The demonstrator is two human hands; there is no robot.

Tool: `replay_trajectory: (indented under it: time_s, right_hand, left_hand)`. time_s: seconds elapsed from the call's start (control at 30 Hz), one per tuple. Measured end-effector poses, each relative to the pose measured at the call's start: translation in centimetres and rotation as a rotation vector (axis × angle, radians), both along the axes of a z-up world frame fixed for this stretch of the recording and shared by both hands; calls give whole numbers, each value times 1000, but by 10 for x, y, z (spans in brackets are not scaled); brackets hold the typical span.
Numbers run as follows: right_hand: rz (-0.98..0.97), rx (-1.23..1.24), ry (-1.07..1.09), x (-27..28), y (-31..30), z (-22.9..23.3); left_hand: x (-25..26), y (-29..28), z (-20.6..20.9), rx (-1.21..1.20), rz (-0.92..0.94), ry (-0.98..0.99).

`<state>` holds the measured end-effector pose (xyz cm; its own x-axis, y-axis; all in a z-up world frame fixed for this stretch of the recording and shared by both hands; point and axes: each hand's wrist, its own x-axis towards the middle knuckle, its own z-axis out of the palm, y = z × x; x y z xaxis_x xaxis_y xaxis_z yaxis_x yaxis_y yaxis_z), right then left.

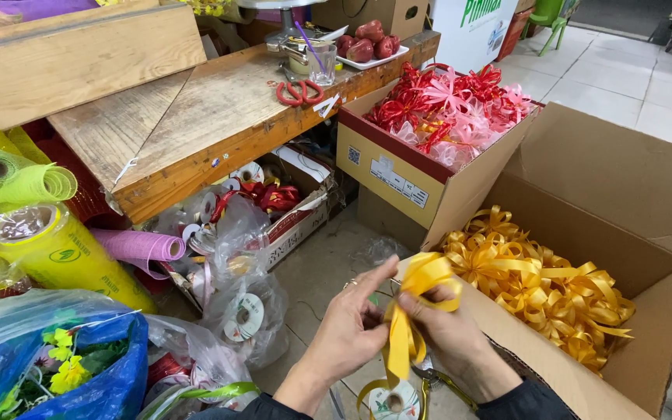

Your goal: Making decorative bows from yellow ribbon by folding and tying.

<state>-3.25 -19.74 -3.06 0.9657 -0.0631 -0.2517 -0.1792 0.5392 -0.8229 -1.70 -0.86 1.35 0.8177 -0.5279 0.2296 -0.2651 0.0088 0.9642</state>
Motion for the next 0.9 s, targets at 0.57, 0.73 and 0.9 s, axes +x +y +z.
replay_trajectory:
  time_s: [0.57, 0.73, 0.9]
  right_hand:
    - [62, -145, -84, -13, -56, 18]
    - [74, -159, 48, -10, -39, 27]
    - [60, -174, 134, -9, -34, 25]
  left_hand:
    - [9, 2, 0, 324, 151, 101]
    - [6, 4, 14, 132, 146, 421]
    - [6, 6, 18, 130, 137, 428]
